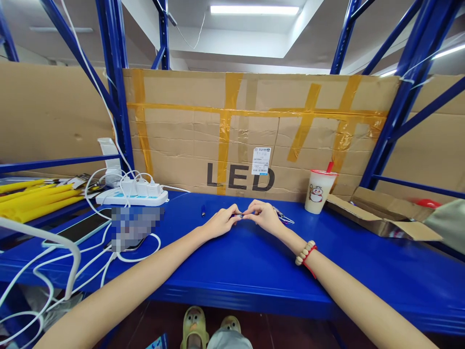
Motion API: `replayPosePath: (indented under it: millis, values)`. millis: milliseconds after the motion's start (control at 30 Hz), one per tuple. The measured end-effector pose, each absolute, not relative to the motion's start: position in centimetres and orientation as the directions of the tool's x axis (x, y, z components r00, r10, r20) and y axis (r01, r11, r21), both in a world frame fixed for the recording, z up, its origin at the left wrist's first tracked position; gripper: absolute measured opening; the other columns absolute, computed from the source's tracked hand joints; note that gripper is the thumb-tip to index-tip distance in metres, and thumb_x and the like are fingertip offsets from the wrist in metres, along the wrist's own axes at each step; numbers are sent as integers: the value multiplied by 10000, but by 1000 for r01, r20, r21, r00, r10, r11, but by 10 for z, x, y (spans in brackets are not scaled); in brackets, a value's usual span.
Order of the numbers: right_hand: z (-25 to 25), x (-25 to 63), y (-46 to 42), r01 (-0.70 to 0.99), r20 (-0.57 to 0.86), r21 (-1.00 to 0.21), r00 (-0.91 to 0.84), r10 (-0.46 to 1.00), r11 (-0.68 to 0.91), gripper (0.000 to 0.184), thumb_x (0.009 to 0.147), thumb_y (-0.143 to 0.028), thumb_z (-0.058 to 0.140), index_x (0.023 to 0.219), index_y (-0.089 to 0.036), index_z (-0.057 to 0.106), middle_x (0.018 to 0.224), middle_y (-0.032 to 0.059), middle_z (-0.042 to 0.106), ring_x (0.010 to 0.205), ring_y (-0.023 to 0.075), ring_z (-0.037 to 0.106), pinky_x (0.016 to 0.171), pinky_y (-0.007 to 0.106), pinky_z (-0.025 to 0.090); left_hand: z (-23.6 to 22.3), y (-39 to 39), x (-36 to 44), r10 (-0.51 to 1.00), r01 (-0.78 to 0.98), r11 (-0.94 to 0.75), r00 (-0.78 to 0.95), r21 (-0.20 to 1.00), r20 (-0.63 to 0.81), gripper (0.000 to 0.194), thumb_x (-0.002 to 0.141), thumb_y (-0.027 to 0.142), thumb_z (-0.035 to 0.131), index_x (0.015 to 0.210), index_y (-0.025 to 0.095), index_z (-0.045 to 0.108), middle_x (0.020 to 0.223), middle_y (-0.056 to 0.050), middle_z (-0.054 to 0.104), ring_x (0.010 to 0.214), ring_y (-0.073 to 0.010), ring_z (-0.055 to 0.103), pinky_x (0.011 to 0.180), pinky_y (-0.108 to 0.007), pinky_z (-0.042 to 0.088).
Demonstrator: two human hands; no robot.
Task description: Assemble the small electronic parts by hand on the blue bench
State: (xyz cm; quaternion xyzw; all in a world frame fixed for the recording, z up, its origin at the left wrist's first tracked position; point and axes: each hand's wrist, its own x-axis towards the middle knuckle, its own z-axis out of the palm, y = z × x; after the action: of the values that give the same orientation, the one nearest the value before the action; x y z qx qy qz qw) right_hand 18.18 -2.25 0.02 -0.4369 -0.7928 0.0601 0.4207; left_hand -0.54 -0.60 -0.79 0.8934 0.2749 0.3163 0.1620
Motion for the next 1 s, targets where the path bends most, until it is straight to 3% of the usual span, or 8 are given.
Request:
replayPosePath:
  millis: [433, 767, 1000]
  values:
    - [-2, 182, -20, 616, 594, -523, -233, 770, 589, 182, 669, -363, 638, 695, -190, 690, 728, 19, 601, 610, 104, 508, 520, 223, 364, -5, -7, -3, 580, 359, -808, 621, 467, 527, 110, 816, 215, 436, 888, 180, 512, 827, -13, 631, 748, -133, 579, 671, -229, 419]
    - [0, 182, -21, 626, 546, -553, -226, 806, 550, 193, 664, -364, 631, 692, -184, 695, 741, 25, 618, 620, 110, 519, 546, 232, 380, -3, -8, -4, 565, 380, -820, 651, 427, 506, 240, 825, 214, 445, 1054, 200, 515, 850, -24, 640, 807, -149, 586, 762, -255, 425]
    - [1, 180, -21, 624, 549, -570, -196, 813, 535, 221, 666, -385, 625, 691, -177, 695, 743, 30, 629, 602, 104, 521, 522, 222, 384, -3, -4, -3, 571, 415, -820, 633, 393, 523, 203, 832, 248, 436, 968, 181, 571, 798, -28, 631, 766, -150, 568, 725, -253, 424]
